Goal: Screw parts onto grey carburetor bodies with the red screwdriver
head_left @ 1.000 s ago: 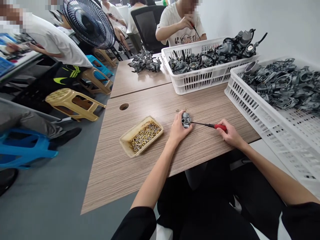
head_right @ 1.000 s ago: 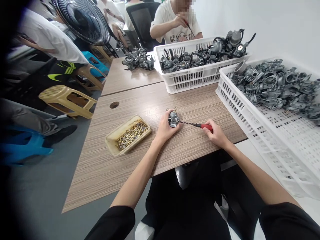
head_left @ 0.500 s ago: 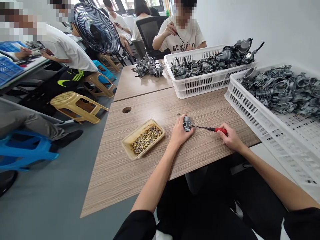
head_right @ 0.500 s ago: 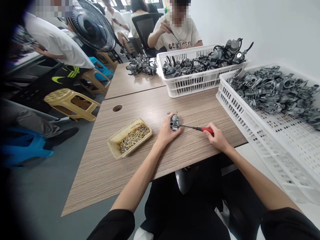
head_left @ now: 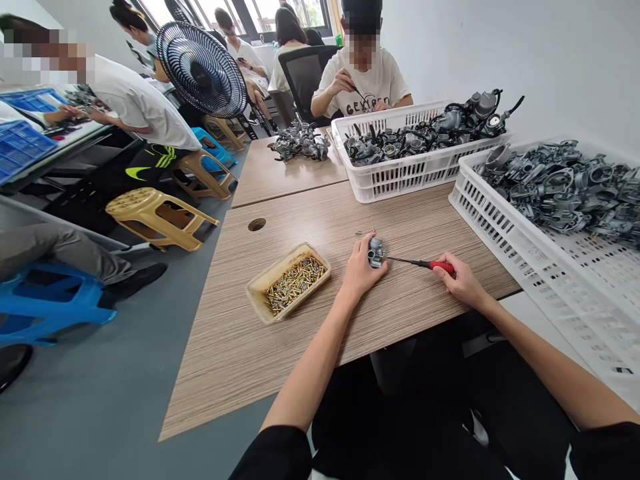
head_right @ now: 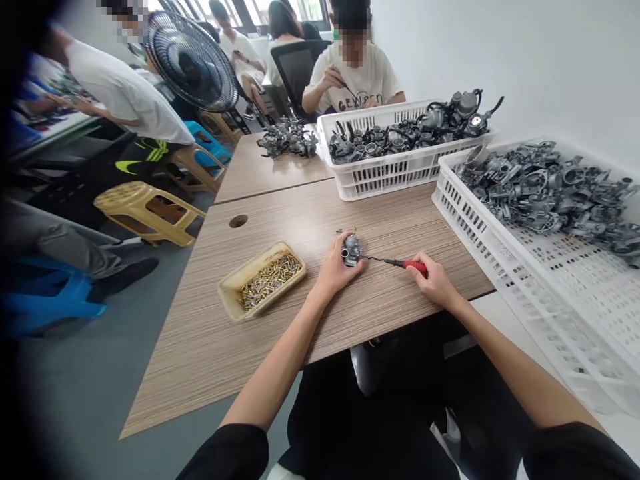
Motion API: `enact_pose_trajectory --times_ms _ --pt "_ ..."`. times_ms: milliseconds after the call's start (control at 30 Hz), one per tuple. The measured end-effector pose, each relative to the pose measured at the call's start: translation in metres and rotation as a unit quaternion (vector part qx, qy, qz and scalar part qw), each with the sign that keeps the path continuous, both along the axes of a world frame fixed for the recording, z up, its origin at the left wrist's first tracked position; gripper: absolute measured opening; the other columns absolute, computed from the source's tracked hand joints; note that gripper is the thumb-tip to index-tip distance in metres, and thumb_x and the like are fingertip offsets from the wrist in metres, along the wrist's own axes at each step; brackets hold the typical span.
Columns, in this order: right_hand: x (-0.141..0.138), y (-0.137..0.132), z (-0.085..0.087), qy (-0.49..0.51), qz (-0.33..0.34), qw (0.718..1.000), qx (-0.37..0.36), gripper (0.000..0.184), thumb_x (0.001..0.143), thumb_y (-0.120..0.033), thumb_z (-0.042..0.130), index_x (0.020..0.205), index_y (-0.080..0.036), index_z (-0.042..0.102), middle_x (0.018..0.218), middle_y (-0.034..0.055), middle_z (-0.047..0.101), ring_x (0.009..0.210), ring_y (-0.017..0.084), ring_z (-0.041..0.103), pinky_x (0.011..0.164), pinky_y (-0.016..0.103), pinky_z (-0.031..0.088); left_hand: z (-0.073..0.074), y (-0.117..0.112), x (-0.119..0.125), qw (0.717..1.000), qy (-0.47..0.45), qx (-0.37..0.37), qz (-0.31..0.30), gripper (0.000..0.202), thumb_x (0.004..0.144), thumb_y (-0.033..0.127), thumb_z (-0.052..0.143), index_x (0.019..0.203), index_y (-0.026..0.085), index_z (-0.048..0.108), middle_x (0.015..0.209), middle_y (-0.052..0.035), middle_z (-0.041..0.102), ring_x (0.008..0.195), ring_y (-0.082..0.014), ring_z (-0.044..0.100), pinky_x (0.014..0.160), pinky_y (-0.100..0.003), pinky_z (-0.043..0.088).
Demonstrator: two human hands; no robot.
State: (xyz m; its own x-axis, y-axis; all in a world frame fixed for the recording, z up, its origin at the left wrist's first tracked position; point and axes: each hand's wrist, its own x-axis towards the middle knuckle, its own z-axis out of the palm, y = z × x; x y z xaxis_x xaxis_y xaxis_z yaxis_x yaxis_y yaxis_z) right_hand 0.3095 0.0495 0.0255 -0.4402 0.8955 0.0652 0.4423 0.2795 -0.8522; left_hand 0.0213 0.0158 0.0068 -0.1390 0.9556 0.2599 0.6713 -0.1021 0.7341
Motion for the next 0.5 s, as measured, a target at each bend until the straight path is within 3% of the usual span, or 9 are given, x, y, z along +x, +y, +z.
enact_pose_trajectory --times_ms 233,500 --pt "0.0004 -0.0015 0.0028 0.008 0.031 0.999 0.008 0.027 0.097 -0.050 0.066 0.105 -0.026 0.056 0.069 -0.0033 0.055 0.056 0.018 0.048 0.055 0.032 0.040 -0.0008 0.0004 0.0001 1.000 0.001 0.007 -0.002 0.075 0.085 0.028 0.075 0.153 0.027 0.045 0.148 -0.0135 0.059 0.135 -0.0335 0.062 0.116 -0.053 0.053" --pt "0.0003 0.0002 -0.0016 0.007 0.008 1.000 -0.004 0.029 0.098 -0.052 0.064 0.091 -0.027 0.052 0.065 -0.0037 0.050 0.055 0.018 0.049 0.053 0.031 0.039 0.0004 0.0000 0.0005 1.000 0.003 0.005 0.000 0.075 0.085 0.028 0.075 0.153 0.027 0.044 0.146 -0.0130 0.060 0.136 -0.0335 0.062 0.115 -0.051 0.054"
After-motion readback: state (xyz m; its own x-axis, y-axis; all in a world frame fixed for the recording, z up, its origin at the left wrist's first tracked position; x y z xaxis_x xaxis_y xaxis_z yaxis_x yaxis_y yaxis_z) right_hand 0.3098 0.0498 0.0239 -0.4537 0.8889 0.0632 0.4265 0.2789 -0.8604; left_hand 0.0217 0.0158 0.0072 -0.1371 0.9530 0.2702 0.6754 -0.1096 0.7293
